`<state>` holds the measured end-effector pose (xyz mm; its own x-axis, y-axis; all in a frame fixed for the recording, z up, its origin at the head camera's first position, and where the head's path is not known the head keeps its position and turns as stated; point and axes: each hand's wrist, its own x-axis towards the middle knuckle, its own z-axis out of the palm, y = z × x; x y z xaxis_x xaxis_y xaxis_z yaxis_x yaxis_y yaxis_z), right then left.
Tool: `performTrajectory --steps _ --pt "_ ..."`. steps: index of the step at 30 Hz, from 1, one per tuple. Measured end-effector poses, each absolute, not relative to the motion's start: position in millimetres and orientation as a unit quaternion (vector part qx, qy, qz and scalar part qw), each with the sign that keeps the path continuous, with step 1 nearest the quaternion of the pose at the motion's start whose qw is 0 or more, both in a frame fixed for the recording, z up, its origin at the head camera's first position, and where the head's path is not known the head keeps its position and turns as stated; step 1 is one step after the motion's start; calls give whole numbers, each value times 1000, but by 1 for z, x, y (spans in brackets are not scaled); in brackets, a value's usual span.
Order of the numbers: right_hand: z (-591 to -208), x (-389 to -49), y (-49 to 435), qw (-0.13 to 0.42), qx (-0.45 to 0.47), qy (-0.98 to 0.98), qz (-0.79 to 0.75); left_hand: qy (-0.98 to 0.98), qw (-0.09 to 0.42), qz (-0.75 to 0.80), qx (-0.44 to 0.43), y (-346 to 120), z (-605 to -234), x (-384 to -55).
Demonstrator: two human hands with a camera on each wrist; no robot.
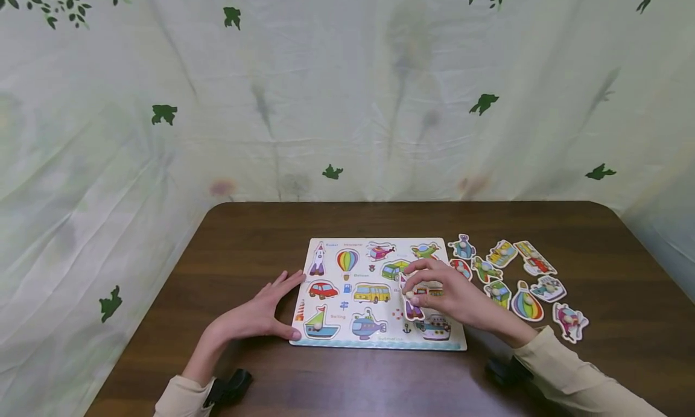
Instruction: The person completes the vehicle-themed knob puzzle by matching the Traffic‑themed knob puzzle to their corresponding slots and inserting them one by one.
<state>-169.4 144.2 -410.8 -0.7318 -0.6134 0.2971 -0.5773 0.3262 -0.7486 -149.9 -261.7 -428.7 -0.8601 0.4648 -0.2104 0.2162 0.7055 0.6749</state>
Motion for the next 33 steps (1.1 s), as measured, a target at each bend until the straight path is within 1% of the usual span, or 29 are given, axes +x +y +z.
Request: performTrajectory --steps 14,23,27,33 --pt "-406 -192 116 45 -349 820 -451 904 192 334 188 -259 -427 -151" --pt "-402 -206 88 52 -317 833 -450 904 190 335 184 -261 -428 -150" --pt "-401 -210 78 48 -304 844 -440 904 190 334 188 -261 -427 -150" --pt "-396 -213 63 59 -290 847 -442 904 186 333 193 -261 -427 -150"
